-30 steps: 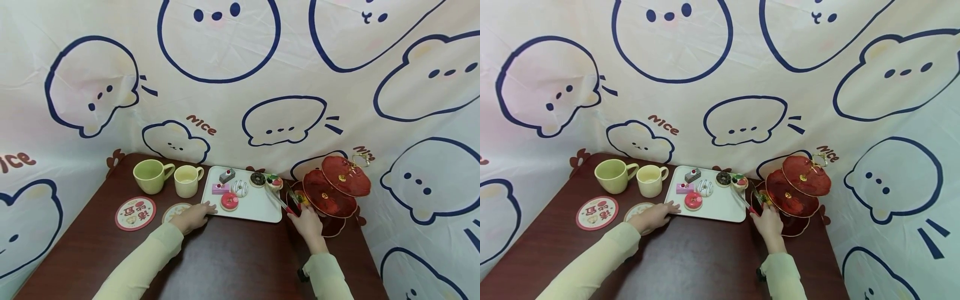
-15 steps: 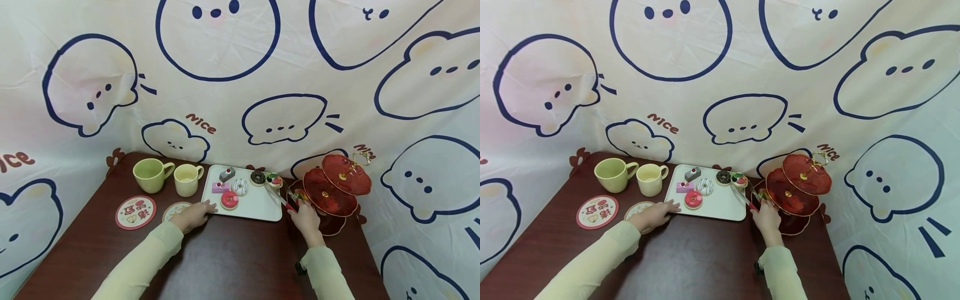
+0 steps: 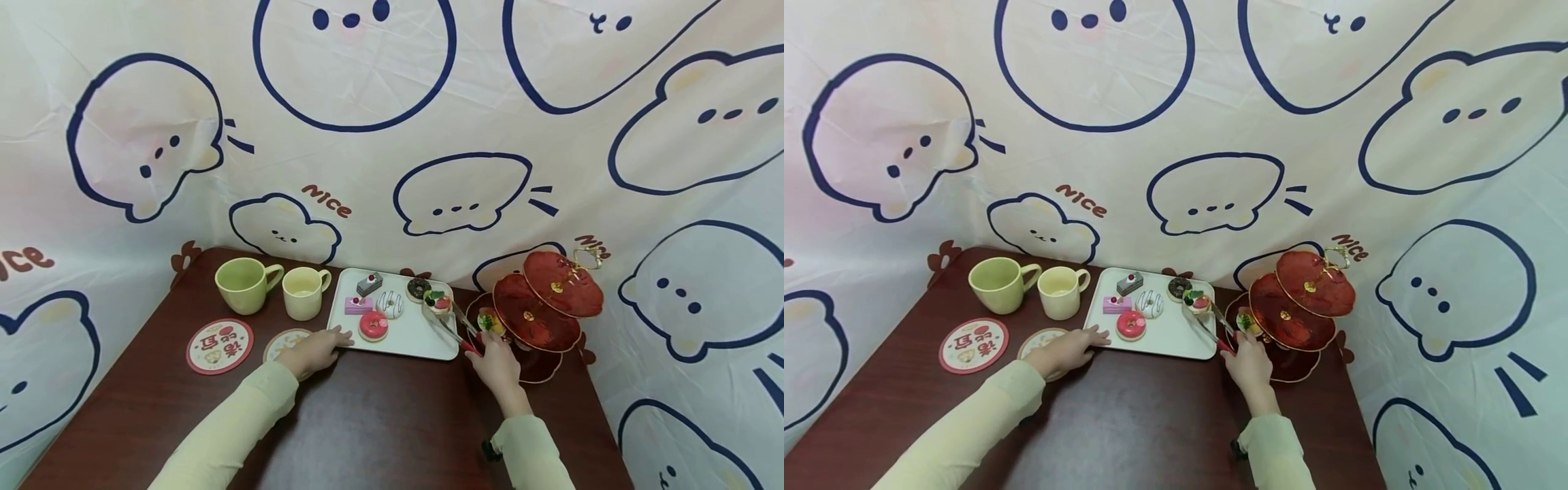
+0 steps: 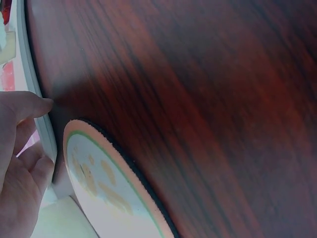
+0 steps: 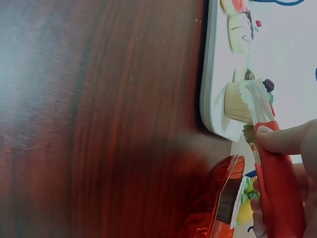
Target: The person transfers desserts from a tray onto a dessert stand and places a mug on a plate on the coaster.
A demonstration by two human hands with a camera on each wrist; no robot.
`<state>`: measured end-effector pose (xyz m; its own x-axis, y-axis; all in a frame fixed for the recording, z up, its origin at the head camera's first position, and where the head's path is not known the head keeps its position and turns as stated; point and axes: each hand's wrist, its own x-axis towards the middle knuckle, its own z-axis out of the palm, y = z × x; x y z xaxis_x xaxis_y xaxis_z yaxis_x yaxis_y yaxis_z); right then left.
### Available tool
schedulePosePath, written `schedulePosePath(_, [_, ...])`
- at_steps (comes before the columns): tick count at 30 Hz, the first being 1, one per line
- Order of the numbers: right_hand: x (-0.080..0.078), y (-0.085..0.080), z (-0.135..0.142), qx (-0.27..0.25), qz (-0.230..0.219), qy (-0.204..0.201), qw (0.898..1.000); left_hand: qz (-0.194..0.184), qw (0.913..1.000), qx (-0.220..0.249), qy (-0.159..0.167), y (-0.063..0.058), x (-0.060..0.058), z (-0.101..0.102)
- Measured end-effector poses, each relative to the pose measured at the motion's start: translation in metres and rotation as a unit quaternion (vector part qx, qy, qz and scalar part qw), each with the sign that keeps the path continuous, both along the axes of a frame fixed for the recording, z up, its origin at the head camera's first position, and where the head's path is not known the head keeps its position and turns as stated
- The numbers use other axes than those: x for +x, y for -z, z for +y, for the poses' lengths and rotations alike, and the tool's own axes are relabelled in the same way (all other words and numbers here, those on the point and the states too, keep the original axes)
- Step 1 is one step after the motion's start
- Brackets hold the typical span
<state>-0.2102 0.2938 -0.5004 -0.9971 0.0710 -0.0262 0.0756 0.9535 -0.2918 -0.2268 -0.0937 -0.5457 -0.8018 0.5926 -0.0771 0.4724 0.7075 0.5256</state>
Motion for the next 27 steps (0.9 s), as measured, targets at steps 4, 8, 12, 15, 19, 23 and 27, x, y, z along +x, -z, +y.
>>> schedulePosePath(4, [0.008,0.002,-0.004,0.002,0.002,-0.019,1.0,-0.005,1.0,0.0,-0.007,0.002,0.001,-0.004])
schedulePosePath(8, [0.014,0.005,-0.007,0.003,0.007,-0.029,1.0,-0.004,0.9999,-0.003,-0.009,0.003,0.001,-0.007])
schedulePosePath(12, [0.016,0.008,-0.007,-0.002,0.008,-0.019,1.0,-0.004,1.0,0.006,-0.006,0.002,0.001,-0.006])
schedulePosePath(15, [0.016,0.011,-0.007,-0.006,0.003,-0.014,1.0,-0.004,0.9999,0.008,-0.004,0.001,0.0,-0.005])
schedulePosePath(19, [0.016,0.017,-0.006,-0.005,0.003,-0.016,1.0,-0.007,0.9999,0.005,-0.008,0.001,-0.001,-0.003])
schedulePosePath(23, [0.016,0.019,-0.007,-0.005,0.011,-0.019,1.0,-0.011,0.9999,0.003,-0.012,0.003,-0.002,-0.001])
schedulePosePath(27, [0.017,0.019,-0.008,-0.004,0.017,-0.024,1.0,-0.009,0.9999,0.004,-0.011,0.005,-0.003,-0.001])
